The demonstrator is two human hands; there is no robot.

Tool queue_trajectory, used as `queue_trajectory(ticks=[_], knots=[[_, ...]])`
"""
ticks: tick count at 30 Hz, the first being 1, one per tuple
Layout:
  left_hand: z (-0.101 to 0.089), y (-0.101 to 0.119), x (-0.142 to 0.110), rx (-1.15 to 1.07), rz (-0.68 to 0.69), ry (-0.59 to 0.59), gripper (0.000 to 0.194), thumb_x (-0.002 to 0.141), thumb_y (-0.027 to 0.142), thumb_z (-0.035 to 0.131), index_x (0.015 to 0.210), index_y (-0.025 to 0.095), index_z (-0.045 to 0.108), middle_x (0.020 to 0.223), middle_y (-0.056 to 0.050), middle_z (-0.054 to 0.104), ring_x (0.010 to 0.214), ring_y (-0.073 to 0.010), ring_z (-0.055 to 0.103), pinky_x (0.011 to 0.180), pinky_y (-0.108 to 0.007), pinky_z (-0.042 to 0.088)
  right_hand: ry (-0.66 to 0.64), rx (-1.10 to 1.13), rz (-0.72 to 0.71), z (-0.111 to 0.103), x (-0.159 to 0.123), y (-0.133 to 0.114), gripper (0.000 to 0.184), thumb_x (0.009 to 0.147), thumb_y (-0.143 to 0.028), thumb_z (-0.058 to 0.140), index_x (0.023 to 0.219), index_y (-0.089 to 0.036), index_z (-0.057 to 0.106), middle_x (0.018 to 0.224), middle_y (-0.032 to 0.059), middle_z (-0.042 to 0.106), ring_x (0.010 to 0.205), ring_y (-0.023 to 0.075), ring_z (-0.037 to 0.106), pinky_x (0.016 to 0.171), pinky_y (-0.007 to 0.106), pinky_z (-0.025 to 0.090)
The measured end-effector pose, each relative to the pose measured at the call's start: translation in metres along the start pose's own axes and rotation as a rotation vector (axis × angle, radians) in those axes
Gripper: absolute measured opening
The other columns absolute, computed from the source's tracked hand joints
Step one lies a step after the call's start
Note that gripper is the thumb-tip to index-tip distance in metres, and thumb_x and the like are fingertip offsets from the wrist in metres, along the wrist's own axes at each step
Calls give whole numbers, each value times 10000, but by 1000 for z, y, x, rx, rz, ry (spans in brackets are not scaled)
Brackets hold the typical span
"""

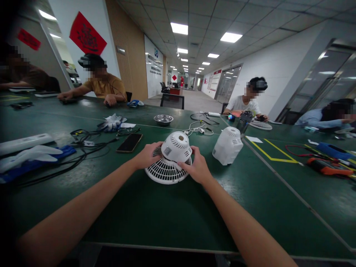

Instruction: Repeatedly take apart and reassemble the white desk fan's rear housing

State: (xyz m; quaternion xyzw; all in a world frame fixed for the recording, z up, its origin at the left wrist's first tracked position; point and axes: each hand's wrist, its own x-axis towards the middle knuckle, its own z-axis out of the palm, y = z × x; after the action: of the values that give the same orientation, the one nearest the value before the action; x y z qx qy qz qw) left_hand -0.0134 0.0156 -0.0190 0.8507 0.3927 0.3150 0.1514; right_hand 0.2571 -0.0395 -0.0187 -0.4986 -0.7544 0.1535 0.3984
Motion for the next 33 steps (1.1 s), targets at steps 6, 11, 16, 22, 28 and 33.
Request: queue_trajectory(ticks=[6,11,16,22,28,33], knots=[[-12,5,-5,-135,107,-55,668,845,490,609,1431,200,471,1344,-136,614,1169,-329,575,1011,-472,405,-86,8,-85,-3,-2,-5,706,790,-430,755,1359,-216,395,1213,120,654,1074,296,644,910,464,517],[-11,11,-5,-85,94,-87,722,802,622,650,1345,162,531,1267,-159,622,1099,-322,571,953,-471,423,-139,-12,-160,-9,-3,-11,731,822,-444,718,1424,-221,370,1281,135,624,1128,316,622,944,477,503],[-8,13,-2,15,119,-91,618,793,640,653,1184,162,625,1153,-131,641,1029,-295,570,925,-459,421,-99,-54,-135,-12,-3,-10,645,794,-481,740,1306,-192,473,1229,134,649,1077,310,637,928,469,508],[-14,19,-3,-40,75,-113,600,743,665,684,1054,153,661,1020,-115,661,853,-245,598,750,-369,454,-96,1,-178,-14,-6,-12,665,818,-522,710,1355,-205,482,1217,110,675,1043,298,661,911,446,521],[-19,24,-3,-115,46,-181,605,692,635,740,1048,148,685,993,-125,686,839,-255,625,725,-363,462,-146,-64,-248,-18,-6,-15,675,837,-518,691,1406,-227,470,1326,113,644,1147,326,640,992,488,489],[-18,24,-3,-92,62,-191,662,709,642,731,1132,135,675,1075,-146,680,903,-278,646,767,-375,482,-161,-44,-235,-17,-4,-13,667,854,-485,669,1421,-210,449,1300,116,654,1104,315,653,943,460,513]])
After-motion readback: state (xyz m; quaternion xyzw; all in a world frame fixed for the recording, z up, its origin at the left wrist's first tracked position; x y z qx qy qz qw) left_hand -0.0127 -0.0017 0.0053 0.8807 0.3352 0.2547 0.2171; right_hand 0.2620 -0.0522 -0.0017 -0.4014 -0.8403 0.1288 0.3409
